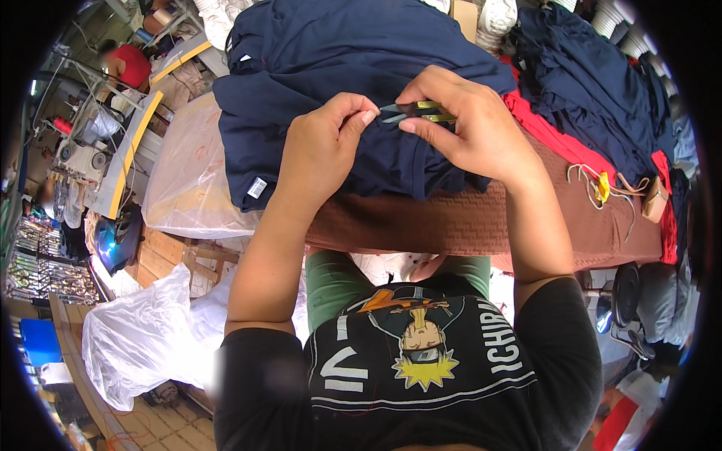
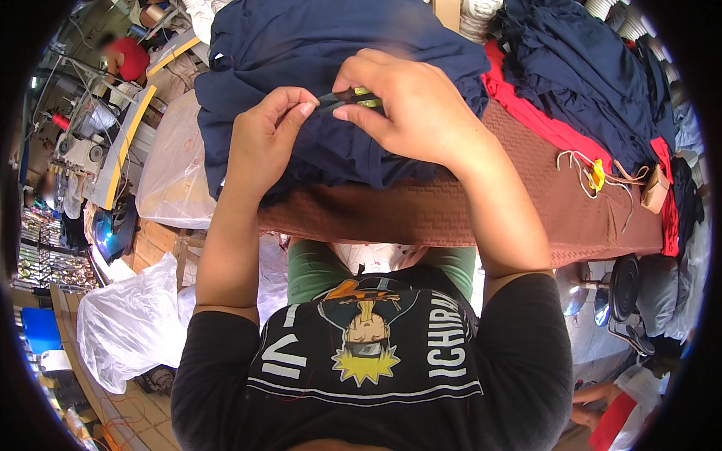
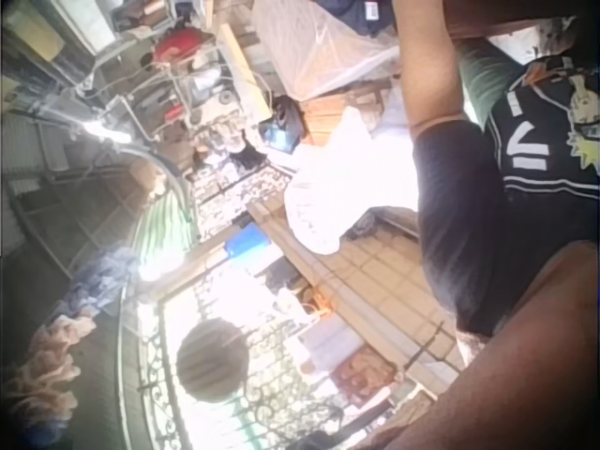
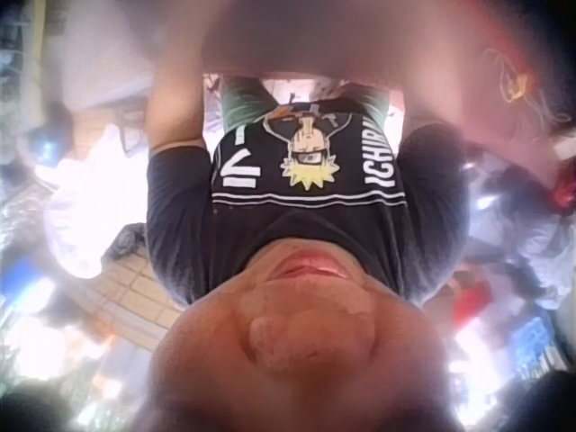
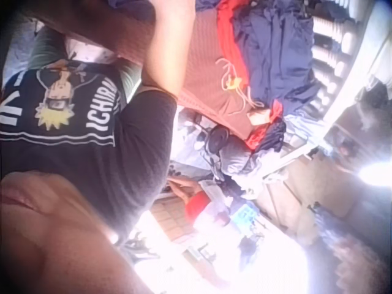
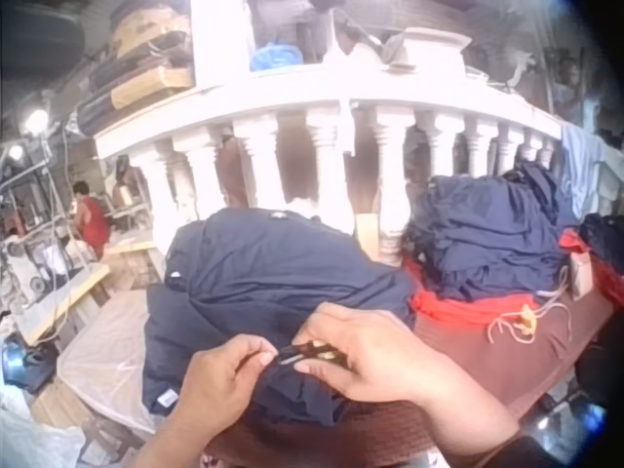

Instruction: The person trims loose threads from a stack of dark blue shirts using a pair of snips, handling the shirts one at a time and placing the finished items into a large plastic bag on the floor.

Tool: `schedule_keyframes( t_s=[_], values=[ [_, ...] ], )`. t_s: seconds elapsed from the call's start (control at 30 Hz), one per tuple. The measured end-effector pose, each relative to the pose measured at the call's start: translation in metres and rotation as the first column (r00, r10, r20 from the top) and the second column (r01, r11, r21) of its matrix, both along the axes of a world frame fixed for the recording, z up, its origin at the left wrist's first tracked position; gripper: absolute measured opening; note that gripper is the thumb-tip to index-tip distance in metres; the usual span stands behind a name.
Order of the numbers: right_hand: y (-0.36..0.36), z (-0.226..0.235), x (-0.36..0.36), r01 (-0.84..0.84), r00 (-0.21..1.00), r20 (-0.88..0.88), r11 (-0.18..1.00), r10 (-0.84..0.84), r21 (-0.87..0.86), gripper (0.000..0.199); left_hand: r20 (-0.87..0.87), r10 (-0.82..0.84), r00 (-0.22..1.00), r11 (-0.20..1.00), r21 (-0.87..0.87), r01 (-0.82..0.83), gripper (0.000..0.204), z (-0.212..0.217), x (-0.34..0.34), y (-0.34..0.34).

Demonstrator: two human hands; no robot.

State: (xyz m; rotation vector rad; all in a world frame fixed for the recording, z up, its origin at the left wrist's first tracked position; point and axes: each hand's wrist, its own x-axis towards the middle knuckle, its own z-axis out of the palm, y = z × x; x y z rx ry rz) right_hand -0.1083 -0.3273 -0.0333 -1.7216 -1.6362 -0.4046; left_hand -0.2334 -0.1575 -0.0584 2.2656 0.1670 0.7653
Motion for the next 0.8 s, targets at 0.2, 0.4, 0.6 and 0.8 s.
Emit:
schedule_keyframes(
  t_s=[0.2, 0.4, 0.6, 0.8],
  values=[
    [0.000, 0.010, -0.003, 0.055, 0.993, 0.107, 0.996, -0.047, -0.069, 0.018, 0.115, -0.013, 0.993, 1.000, -0.014, 0.014, 0.015, -0.006, 0.003, -0.001],
    [0.002, 0.010, -0.006, 0.060, 0.994, 0.091, 0.995, -0.053, -0.077, 0.019, 0.062, 0.016, 0.998, 1.000, -0.006, -0.015, 0.015, -0.002, 0.000, -0.003],
    [0.000, 0.011, -0.003, 0.065, 0.990, 0.130, 0.996, -0.058, -0.057, 0.017, 0.162, -0.119, 0.980, 0.972, 0.218, 0.082, 0.015, 0.020, -0.013, -0.001],
    [-0.018, 0.008, 0.013, 0.043, 0.974, -0.225, 0.994, -0.019, 0.103, 0.031, 0.720, -0.302, 0.625, 0.882, -0.036, 0.469, 0.038, 0.026, -0.064, 0.019]
  ],
)
